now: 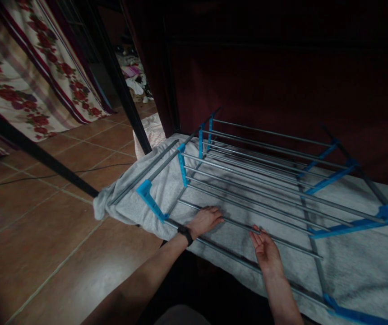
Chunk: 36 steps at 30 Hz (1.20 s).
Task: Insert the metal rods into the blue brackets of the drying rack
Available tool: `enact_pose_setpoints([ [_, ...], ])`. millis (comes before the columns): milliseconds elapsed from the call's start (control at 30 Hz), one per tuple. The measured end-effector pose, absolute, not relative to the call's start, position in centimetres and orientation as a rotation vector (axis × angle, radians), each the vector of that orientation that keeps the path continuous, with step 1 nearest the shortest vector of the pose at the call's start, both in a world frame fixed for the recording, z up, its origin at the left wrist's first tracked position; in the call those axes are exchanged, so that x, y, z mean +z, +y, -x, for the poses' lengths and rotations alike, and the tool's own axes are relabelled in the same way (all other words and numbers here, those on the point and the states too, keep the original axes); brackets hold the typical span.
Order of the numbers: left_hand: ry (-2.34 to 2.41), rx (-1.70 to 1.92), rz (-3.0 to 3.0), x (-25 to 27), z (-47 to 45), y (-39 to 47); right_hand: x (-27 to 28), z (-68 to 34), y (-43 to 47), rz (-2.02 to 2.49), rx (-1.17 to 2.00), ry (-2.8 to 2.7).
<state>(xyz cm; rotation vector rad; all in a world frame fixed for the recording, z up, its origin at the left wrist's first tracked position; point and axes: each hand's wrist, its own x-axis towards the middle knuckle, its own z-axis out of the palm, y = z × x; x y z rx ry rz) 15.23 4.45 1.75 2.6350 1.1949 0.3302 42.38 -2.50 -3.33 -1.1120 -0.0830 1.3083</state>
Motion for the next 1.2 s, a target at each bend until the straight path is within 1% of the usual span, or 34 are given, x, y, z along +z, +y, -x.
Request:
enact_pose_setpoints([
  [767, 1.158, 0.361, -2.642, 1.5, -15.2, 4.6, -3.2, -42.0, -2.6, 1.133, 1.298, -0.132],
  [1200, 1.21, 0.286, -2.577, 2.3, -15.2, 4.6, -2.5, -41.3, -2.8, 1.089, 1.314, -0.158],
])
